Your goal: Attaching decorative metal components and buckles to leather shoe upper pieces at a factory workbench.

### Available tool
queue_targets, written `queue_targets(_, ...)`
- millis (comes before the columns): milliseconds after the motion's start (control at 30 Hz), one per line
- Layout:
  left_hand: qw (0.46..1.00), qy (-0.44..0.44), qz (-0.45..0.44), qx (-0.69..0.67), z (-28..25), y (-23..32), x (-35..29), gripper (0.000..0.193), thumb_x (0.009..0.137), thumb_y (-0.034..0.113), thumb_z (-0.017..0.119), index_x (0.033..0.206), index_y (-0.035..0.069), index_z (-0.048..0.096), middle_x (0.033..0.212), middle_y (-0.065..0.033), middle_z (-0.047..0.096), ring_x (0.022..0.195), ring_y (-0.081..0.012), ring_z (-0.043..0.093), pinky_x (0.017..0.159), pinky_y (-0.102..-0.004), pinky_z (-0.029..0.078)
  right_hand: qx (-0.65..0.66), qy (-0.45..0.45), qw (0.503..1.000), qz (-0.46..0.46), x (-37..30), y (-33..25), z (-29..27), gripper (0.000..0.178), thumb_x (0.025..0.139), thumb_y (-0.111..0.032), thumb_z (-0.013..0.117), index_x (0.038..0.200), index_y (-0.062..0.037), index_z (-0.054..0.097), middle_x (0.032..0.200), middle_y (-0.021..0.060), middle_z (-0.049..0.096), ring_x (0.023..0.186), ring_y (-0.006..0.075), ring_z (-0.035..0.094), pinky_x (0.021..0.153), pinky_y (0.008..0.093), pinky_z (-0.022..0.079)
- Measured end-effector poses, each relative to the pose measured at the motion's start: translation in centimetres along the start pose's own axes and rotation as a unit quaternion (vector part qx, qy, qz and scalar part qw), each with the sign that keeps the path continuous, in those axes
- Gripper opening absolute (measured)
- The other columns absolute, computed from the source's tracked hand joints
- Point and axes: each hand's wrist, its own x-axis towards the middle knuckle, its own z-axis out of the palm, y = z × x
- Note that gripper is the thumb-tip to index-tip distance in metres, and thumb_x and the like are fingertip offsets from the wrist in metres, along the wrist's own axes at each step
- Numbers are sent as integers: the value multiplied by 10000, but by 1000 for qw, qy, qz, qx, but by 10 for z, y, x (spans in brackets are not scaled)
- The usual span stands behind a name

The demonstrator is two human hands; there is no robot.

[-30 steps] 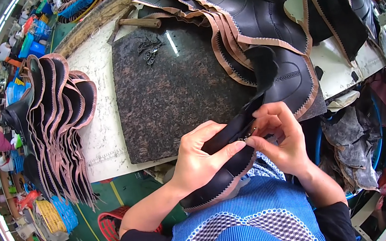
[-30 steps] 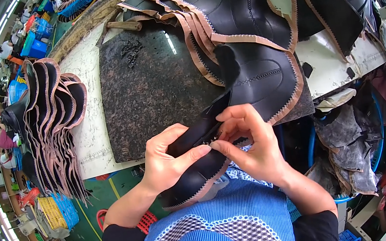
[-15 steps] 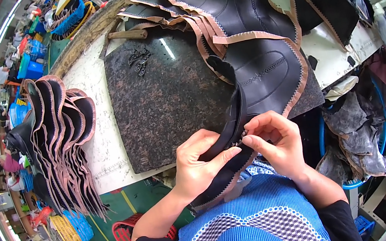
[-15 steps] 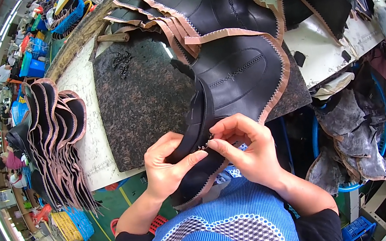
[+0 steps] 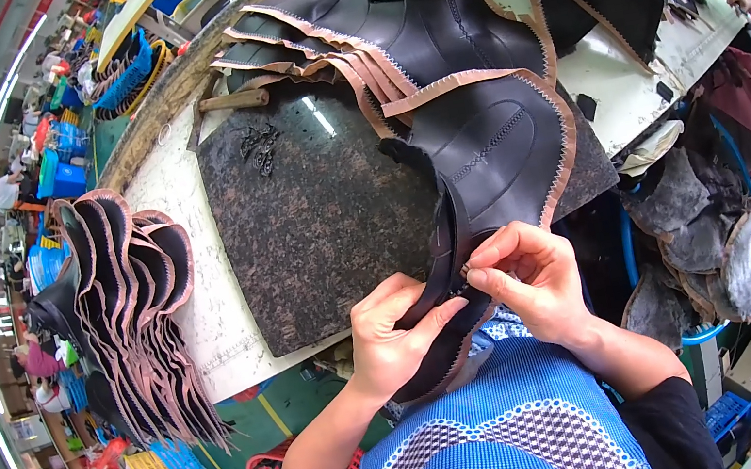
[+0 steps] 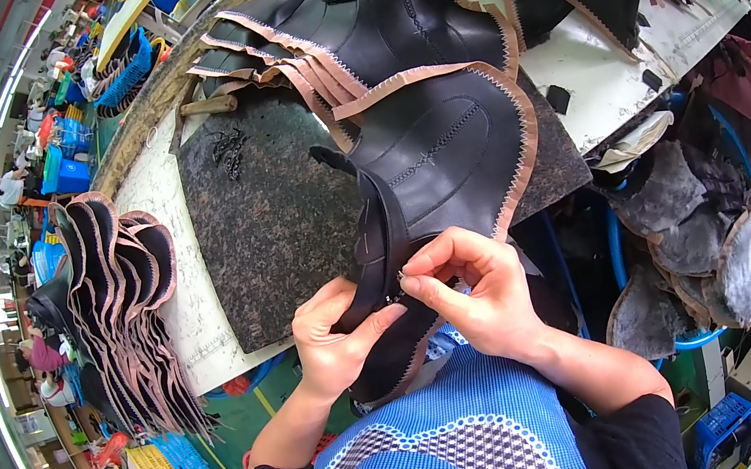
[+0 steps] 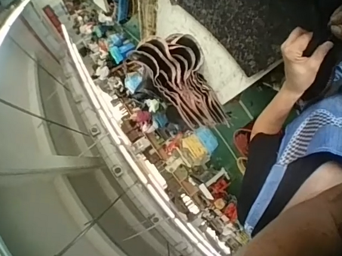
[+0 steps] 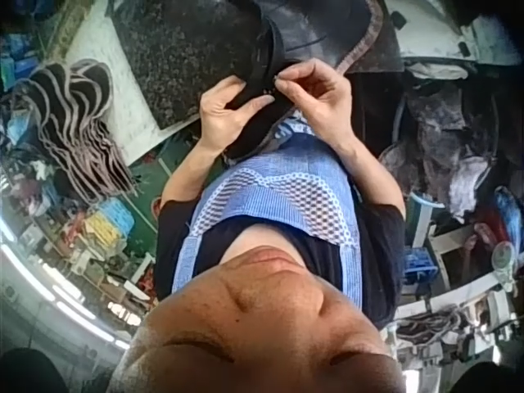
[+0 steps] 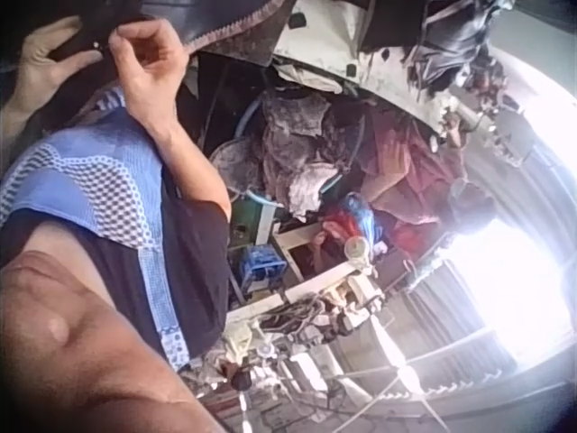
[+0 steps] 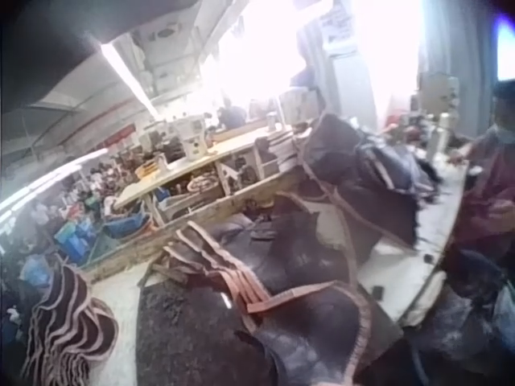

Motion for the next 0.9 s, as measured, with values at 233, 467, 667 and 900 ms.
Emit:
queue_targets(233,995,23,63,70,1,6,-2,202,730,31,883,888,-22,768,759,-74,682,638,-158,644,575,-286,486,-165,-82,972,145,11,-22,-9,163,948,-111,759,1008,31,707,887,35,711,802,87,669,743,238,562)
queue_targets(467,995,6,65,73,0,13,-2,216,731,34,887,874,-27,736,755,-85,680,635,-171,652,564,-292,484,-22,-74,989,129,2,-8,-8,149,990,-123,713,995,24,688,874,-6,677,800,39,620,713,202,518)
queue_targets(667,994,-13,86,68,-1,4,-5,218,771,45,865,941,-22,746,797,-100,693,661,-206,682,592,-314,513,26,-44,991,124,-2,-7,1,142,986,-121,717,993,18,688,874,-11,674,809,40,611,737,202,510)
queue_targets(900,985,-42,108,128,-3,1,-3,238,791,47,847,995,-21,746,850,-115,702,661,-232,693,580,-341,530,-107,-80,989,59,8,-6,-3,154,962,-140,748,967,4,694,862,-3,684,770,44,609,708,215,509)
